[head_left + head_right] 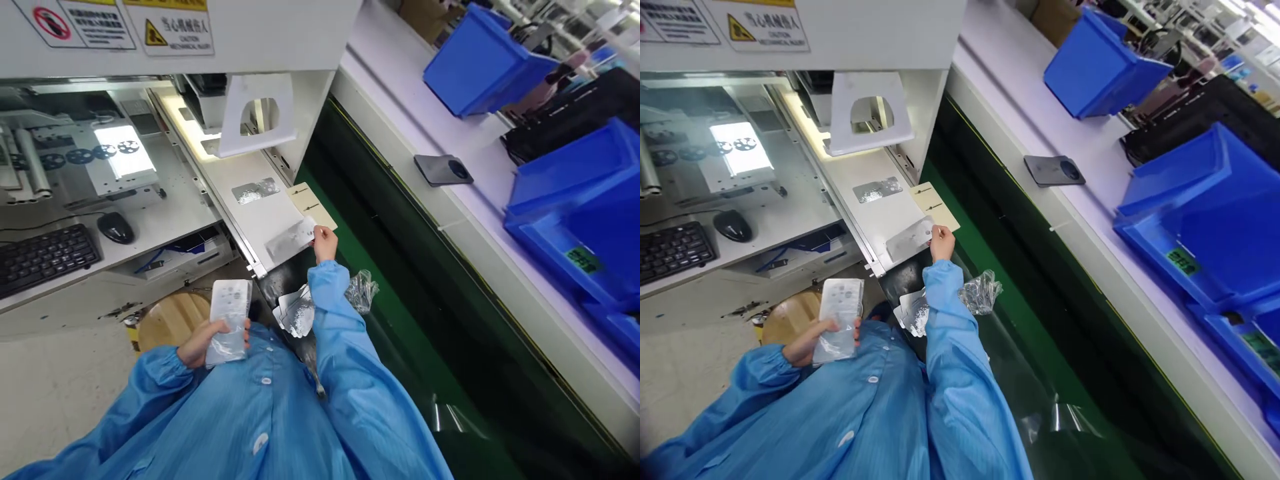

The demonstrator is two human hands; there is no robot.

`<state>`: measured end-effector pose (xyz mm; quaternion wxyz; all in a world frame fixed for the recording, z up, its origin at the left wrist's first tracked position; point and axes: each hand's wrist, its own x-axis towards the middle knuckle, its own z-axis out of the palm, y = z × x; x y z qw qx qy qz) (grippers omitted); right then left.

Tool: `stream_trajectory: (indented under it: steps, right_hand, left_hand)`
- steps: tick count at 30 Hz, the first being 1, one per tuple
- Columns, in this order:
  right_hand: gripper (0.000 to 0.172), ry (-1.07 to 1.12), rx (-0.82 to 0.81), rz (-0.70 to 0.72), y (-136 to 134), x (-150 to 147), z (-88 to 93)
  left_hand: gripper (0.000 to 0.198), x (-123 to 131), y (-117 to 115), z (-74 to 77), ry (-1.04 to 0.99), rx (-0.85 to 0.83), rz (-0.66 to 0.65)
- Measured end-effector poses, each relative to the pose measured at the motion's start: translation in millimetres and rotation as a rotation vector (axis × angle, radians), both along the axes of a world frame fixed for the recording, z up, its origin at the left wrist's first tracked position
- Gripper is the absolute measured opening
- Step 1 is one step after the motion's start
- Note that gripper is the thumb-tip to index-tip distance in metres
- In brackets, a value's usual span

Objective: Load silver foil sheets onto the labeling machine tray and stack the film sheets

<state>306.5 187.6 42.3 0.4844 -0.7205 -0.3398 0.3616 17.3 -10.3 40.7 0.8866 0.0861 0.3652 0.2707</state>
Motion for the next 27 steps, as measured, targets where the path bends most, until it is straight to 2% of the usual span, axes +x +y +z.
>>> stream_trajectory:
  steps: [2, 5, 9, 12, 14, 16, 21, 27]
  right_hand:
    - [0.028, -0.207, -0.076, 0.036, 22.8, -10.0, -15.7]
    - [0.028, -0.418, -0.132, 0.082, 36.0, -17.8, -22.8]
    - [0.037, -0.736, -0.097, 0.137, 26.1, -29.9, -15.3]
    - [0.042, -0.952, 0.011, 0.297, 9.0, -50.8, -15.5]
    - [0.042, -1.008, 0.037, 0.454, -0.9, -66.6, -21.9]
    - [0.042, -1.027, 0.010, 0.529, -6.7, -78.8, -30.9]
    - [0.043, -1.015, -0.034, 0.486, -4.3, -88.6, -44.4]
    - [0.049, -1.001, -0.019, 0.463, 4.3, -91.7, -39.9]
  left_hand:
    - [0.033, -12.8, 1.6, 0.3, -0.002, 0.009, 0.077]
    - [0.033, -21.4, 3.6, 3.8, -0.015, 0.012, 0.124]
    - [0.032, -23.0, 6.4, 5.6, -0.024, -0.006, 0.094]
    - [0.033, -23.2, 10.1, 3.9, -0.023, -0.023, 0.068]
    - [0.033, -23.3, 13.2, 2.7, -0.017, -0.024, 0.053]
    - [0.033, -22.8, 16.5, 2.3, -0.011, -0.019, 0.049]
    - [0.032, -19.7, 21.4, 4.7, -0.019, -0.016, 0.036]
    - [0.027, -17.2, 22.4, 5.3, 0.009, -0.022, 0.036]
